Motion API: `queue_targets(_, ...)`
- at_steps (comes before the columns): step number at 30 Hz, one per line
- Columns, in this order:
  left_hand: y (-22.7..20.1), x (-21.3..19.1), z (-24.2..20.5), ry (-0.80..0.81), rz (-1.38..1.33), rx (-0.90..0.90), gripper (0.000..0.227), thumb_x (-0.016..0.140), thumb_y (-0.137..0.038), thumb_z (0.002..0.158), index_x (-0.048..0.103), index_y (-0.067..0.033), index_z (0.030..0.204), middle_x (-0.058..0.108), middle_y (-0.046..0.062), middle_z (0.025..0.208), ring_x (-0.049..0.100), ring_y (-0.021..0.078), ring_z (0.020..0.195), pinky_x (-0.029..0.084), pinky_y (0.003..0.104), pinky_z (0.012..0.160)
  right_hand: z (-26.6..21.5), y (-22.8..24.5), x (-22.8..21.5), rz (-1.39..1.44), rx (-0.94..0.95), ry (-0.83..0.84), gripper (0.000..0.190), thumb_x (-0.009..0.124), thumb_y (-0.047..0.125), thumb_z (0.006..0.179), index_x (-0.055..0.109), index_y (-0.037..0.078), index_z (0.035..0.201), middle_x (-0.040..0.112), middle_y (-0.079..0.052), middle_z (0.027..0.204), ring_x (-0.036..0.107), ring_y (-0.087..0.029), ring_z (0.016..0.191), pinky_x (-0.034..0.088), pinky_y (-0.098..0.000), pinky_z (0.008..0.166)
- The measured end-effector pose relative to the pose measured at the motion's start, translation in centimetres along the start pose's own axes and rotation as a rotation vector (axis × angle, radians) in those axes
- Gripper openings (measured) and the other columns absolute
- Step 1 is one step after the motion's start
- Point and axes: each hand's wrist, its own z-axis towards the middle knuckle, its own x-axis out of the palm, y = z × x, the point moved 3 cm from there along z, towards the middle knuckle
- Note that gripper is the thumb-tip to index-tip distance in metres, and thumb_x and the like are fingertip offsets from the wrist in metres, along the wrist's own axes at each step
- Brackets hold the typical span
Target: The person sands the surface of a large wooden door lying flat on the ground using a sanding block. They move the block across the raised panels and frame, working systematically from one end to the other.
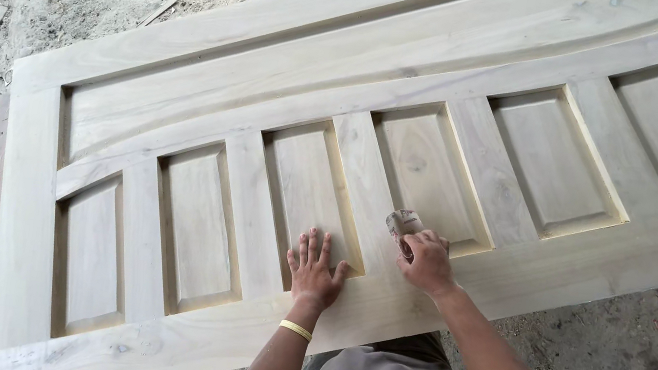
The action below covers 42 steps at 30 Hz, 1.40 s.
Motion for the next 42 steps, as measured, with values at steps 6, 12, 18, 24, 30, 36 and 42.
queue_targets(6, -1.1, -1.5, -0.3, 0.02, 0.046, -0.019, 0.078, 0.038, -0.059, 0.099, 0.011, -0.0246, 0.164, -0.003, 0.004, 0.173, -0.006, 0.0247, 0.159, -0.003, 0.055, 0.125, 2.2, -1.3, 3.5, -0.03, -0.396, -0.188, 0.071, 0.052, 0.027, 0.099, 0.029, -0.013, 0.153, 0.039, -0.036, 0.153, 0.029, -0.045, 0.147, 0.023, -0.0536, 0.119)
queue_targets(12, -1.7, -2.7, -0.2, 0.081, 0.084, -0.04, 0.078, 0.037, -0.055, 0.099, 0.008, -0.0227, 0.164, -0.004, 0.006, 0.173, -0.006, 0.0268, 0.158, -0.003, 0.055, 0.126, 13.8, -0.4, 4.9, -0.068, -0.421, -0.233, 0.064, 0.046, 0.028, 0.104, 0.032, -0.014, 0.151, 0.041, -0.035, 0.152, 0.036, -0.046, 0.146, 0.028, -0.0517, 0.122)
queue_targets(18, -1.8, -2.8, 0.3, 0.108, 0.083, -0.062, 0.076, 0.035, -0.053, 0.1, 0.006, -0.0234, 0.164, -0.005, 0.005, 0.172, -0.007, 0.0264, 0.158, -0.004, 0.055, 0.126, 29.8, 4.0, 3.1, -0.146, -0.38, -0.247, 0.063, 0.046, 0.028, 0.103, 0.035, -0.015, 0.146, 0.043, -0.032, 0.153, 0.038, -0.048, 0.144, 0.029, -0.0506, 0.121)
queue_targets(24, -2.0, -3.1, -0.1, 0.146, 0.098, -0.07, 0.078, 0.036, -0.053, 0.1, 0.005, -0.0216, 0.164, -0.006, 0.006, 0.173, -0.008, 0.0271, 0.159, -0.004, 0.055, 0.125, 17.7, 0.9, 5.7, -0.088, -0.38, -0.269, 0.066, 0.047, 0.027, 0.099, 0.035, -0.015, 0.148, 0.045, -0.037, 0.149, 0.04, -0.049, 0.141, 0.033, -0.0556, 0.117)
queue_targets(30, -2.2, -3.6, 0.4, 0.132, 0.079, -0.07, 0.077, 0.038, -0.052, 0.099, 0.009, -0.0222, 0.164, -0.004, 0.007, 0.173, -0.007, 0.0272, 0.159, -0.004, 0.055, 0.125, 25.6, 3.4, 4.0, -0.096, -0.37, -0.303, 0.063, 0.049, 0.026, 0.1, 0.036, -0.014, 0.147, 0.049, -0.034, 0.146, 0.045, -0.048, 0.139, 0.031, -0.0546, 0.118)
queue_targets(36, -2.3, -3.3, 0.6, 0.118, 0.062, -0.061, 0.078, 0.039, -0.051, 0.099, 0.009, -0.0215, 0.164, -0.003, 0.007, 0.173, -0.006, 0.0269, 0.159, -0.004, 0.055, 0.125, 22.4, 2.8, 3.9, -0.04, -0.315, -0.313, 0.067, 0.054, 0.027, 0.098, 0.033, -0.008, 0.151, 0.044, -0.032, 0.152, 0.042, -0.046, 0.141, 0.034, -0.0528, 0.116)
queue_targets(42, -2.0, -3.4, -1.2, 0.127, 0.066, -0.051, 0.078, 0.038, -0.053, 0.1, 0.008, -0.0213, 0.164, -0.005, 0.006, 0.173, -0.007, 0.0264, 0.159, -0.005, 0.055, 0.126, 16.2, 0.6, 6.2, -0.116, -0.295, -0.212, 0.075, 0.05, 0.039, 0.1, 0.027, -0.008, 0.154, 0.034, -0.027, 0.159, 0.03, -0.041, 0.151, 0.023, -0.0515, 0.122)
